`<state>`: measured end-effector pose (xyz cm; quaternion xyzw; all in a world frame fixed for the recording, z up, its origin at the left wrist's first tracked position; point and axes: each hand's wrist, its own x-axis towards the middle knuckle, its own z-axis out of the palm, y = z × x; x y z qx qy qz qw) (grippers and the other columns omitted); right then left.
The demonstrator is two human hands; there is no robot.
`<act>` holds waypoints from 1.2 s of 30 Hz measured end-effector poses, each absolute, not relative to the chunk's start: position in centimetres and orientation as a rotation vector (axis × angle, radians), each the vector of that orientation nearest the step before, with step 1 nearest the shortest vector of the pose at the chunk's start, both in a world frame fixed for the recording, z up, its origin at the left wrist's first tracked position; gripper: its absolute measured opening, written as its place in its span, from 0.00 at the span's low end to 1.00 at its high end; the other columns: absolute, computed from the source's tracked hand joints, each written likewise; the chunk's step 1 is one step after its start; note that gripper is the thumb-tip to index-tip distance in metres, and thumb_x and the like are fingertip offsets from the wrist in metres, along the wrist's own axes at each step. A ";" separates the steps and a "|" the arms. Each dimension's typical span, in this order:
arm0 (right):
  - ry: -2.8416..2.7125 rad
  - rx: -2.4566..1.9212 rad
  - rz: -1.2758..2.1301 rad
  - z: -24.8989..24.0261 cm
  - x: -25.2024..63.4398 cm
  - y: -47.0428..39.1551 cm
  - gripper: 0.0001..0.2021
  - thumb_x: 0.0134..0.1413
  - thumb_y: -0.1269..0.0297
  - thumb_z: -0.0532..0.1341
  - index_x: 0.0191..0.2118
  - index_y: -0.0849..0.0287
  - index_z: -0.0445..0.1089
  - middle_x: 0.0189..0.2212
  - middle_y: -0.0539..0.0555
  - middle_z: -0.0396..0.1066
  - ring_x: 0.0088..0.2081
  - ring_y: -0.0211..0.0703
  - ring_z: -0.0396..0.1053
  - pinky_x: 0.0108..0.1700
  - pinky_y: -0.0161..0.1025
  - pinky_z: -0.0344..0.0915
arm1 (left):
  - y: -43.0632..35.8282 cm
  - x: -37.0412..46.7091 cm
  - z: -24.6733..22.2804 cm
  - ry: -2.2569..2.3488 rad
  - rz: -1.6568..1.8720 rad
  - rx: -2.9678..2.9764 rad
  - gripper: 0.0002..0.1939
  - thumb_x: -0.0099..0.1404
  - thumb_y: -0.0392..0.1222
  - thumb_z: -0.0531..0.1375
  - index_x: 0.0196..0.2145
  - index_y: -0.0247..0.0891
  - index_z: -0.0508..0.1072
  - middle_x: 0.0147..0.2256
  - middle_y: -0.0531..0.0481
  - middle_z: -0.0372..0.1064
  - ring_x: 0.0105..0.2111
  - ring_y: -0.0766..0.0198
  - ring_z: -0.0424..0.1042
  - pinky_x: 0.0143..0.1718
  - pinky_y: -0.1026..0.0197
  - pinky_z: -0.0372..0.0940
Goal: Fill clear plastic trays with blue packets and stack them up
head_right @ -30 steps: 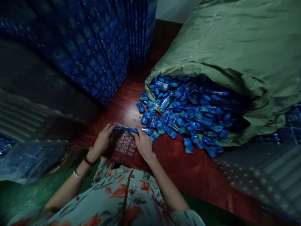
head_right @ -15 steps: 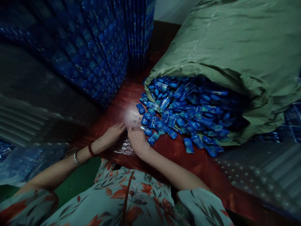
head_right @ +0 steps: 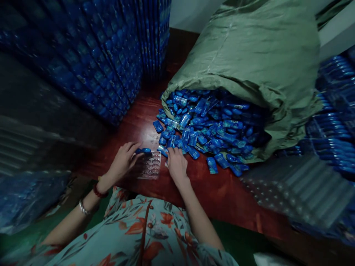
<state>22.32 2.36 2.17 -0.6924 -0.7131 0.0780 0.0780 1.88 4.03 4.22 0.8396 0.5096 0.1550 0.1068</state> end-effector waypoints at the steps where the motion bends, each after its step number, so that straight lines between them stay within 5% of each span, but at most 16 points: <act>1: -2.158 -2.074 0.225 1.9 22.8 2.6 0.13 0.62 0.63 0.51 0.48 0.56 0.66 0.39 0.58 0.68 0.43 0.47 0.64 0.38 0.37 0.61 | 3.7 2.8 4.4 1.433 0.489 2.447 0.14 0.67 0.37 0.50 0.50 0.37 0.65 0.42 0.44 0.66 0.40 0.58 0.65 0.42 0.57 0.62; 7: -2.294 -2.093 0.241 1.0 23.4 3.4 0.17 0.57 0.66 0.56 0.53 0.57 0.64 0.40 0.61 0.66 0.43 0.51 0.63 0.39 0.42 0.61 | 3.2 9.1 3.7 1.199 0.285 2.449 0.12 0.63 0.27 0.49 0.40 0.34 0.68 0.40 0.43 0.66 0.41 0.58 0.66 0.45 0.56 0.63; 14: -1.497 -1.826 0.448 0.1 29.1 0.1 0.14 0.58 0.58 0.53 0.46 0.58 0.65 0.41 0.58 0.69 0.42 0.46 0.67 0.45 0.43 0.64 | 4.5 12.9 2.6 1.225 0.137 2.451 0.11 0.66 0.39 0.53 0.44 0.31 0.66 0.43 0.35 0.65 0.45 0.50 0.65 0.45 0.49 0.62; 16: -1.198 -1.827 0.538 -0.1 30.3 -0.7 0.18 0.55 0.53 0.54 0.48 0.58 0.62 0.39 0.57 0.68 0.36 0.44 0.69 0.38 0.42 0.66 | 4.2 14.3 2.2 1.179 0.071 2.491 0.13 0.64 0.41 0.55 0.43 0.29 0.66 0.43 0.34 0.64 0.45 0.48 0.65 0.45 0.47 0.61; 19: -0.877 -1.753 0.719 -0.2 30.7 -1.7 0.22 0.51 0.52 0.57 0.49 0.58 0.57 0.34 0.52 0.66 0.24 0.37 0.66 0.24 0.35 0.64 | 3.5 15.8 1.7 1.184 -0.015 2.508 0.11 0.63 0.30 0.51 0.44 0.29 0.65 0.43 0.35 0.65 0.45 0.51 0.66 0.45 0.49 0.62; 22: -0.806 -1.723 0.781 0.0 30.1 -2.7 0.21 0.46 0.53 0.62 0.44 0.58 0.59 0.30 0.48 0.63 0.23 0.35 0.64 0.20 0.32 0.61 | 2.2 15.2 1.5 1.110 -0.020 2.522 0.18 0.58 0.22 0.49 0.45 0.30 0.64 0.46 0.36 0.64 0.47 0.51 0.65 0.46 0.51 0.63; 25: -0.920 -1.727 0.830 0.6 28.7 -3.6 0.17 0.49 0.55 0.60 0.43 0.58 0.62 0.32 0.51 0.67 0.29 0.38 0.67 0.25 0.33 0.66 | 0.2 11.8 2.0 1.029 0.117 2.425 0.23 0.59 0.23 0.48 0.50 0.37 0.62 0.50 0.40 0.61 0.48 0.56 0.65 0.46 0.55 0.65; 28: -1.274 -1.659 0.812 1.4 26.2 -3.7 0.13 0.55 0.59 0.57 0.45 0.56 0.66 0.40 0.56 0.70 0.40 0.44 0.69 0.40 0.40 0.69 | -1.3 6.5 2.8 1.126 0.364 2.239 0.26 0.61 0.25 0.47 0.55 0.42 0.57 0.48 0.44 0.63 0.46 0.59 0.67 0.46 0.57 0.65; 32: -1.650 -1.508 0.739 1.2 22.5 -2.2 0.13 0.59 0.63 0.54 0.49 0.55 0.65 0.44 0.55 0.71 0.47 0.44 0.68 0.50 0.43 0.65 | -1.4 0.1 3.1 1.483 0.736 2.086 0.15 0.65 0.35 0.51 0.50 0.39 0.63 0.40 0.45 0.67 0.40 0.59 0.69 0.43 0.56 0.67; 36: -1.948 -1.327 0.637 -0.2 20.7 0.2 0.13 0.61 0.68 0.50 0.49 0.57 0.66 0.44 0.57 0.70 0.49 0.42 0.66 0.52 0.42 0.64 | -0.1 -2.4 1.5 1.574 0.912 2.147 0.13 0.65 0.34 0.51 0.46 0.39 0.67 0.41 0.46 0.66 0.40 0.61 0.68 0.42 0.59 0.66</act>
